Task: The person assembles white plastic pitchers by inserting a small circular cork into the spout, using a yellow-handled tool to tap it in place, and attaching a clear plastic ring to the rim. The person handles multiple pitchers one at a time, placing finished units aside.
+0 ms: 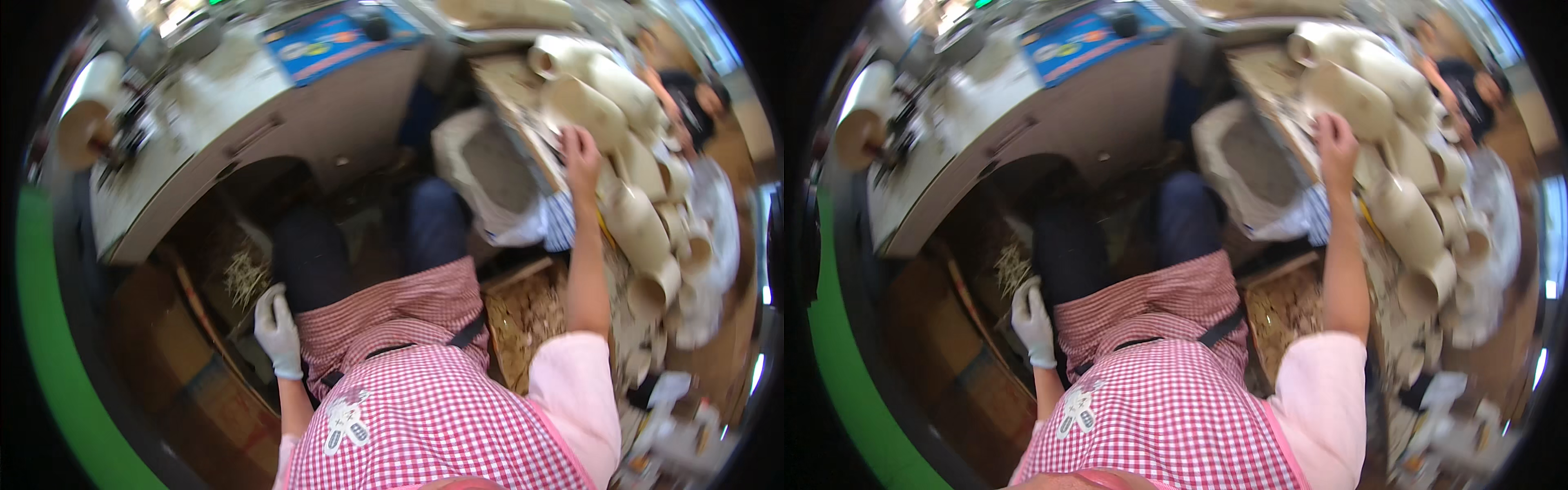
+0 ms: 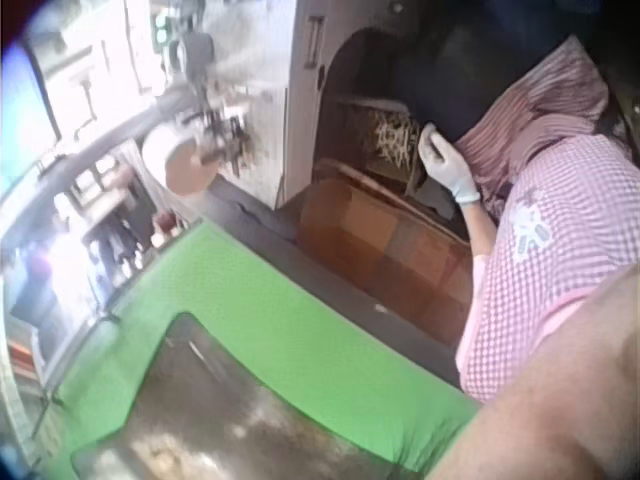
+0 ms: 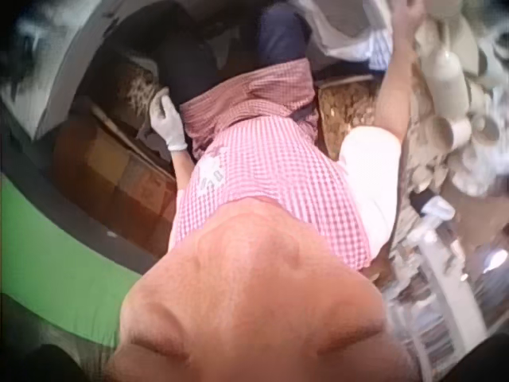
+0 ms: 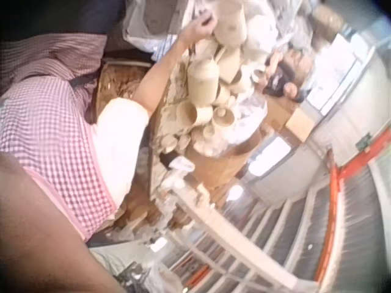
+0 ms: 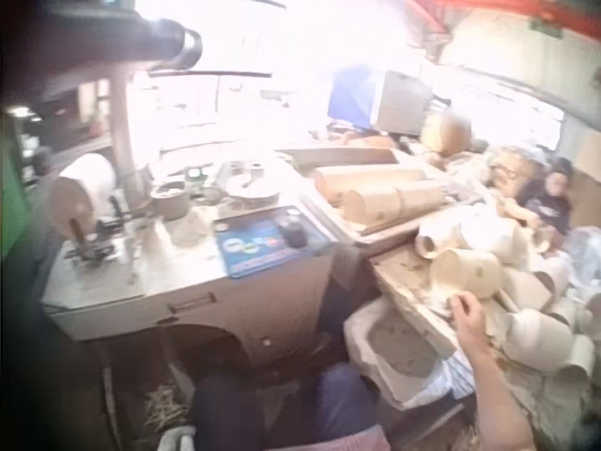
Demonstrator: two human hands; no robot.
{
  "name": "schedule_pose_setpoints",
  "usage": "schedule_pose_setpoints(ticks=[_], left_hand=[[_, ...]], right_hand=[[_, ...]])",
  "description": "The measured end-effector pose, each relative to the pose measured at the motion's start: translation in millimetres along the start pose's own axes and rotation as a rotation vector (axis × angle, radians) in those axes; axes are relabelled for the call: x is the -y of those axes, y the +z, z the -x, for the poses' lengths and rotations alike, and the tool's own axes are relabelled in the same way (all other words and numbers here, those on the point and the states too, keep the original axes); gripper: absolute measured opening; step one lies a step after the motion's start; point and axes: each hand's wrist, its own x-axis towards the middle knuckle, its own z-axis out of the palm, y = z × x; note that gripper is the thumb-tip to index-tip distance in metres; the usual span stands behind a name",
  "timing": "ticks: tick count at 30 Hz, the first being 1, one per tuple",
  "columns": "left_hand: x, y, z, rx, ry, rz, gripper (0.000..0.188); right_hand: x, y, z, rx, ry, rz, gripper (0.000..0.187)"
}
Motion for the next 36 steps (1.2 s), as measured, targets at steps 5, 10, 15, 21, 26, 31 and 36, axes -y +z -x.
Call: schedule_pose_setpoints(ticks=[5,10,15,21,26,31,36], left_hand=[[22,-28,-15,-0.17,-0.024,-0.061,0.017],[88,-100,2,-0.385,0.02,-0.775,0.052],[161,-224,57,-0.302,-0.383,-1.431,0.069],[202,-336,104,-0.362,-0.959,-1.685,0.087],[218,-359,88,-0.397,-0.948,-1.715,0.097],[241,-373,64,-0.468,-0.733,-1.838,0.098],[252,-394,52,-0.53,-0.708,-1.772,0.098]], right_hand=[[31,61,26,0.293,0.076,-0.183,0.028],[63,117,45,0.468,-0.064,-0.13,0.026],[69,165,76,0.587,-0.17,-0.069,0.021],[53,194,128,0.689,-0.323,0.062,0.021],[46,200,138,0.623,-0.585,0.302,0.019],[42,203,133,0.626,-0.567,0.378,0.021],[27,202,126,0.604,-0.619,0.508,0.025]])
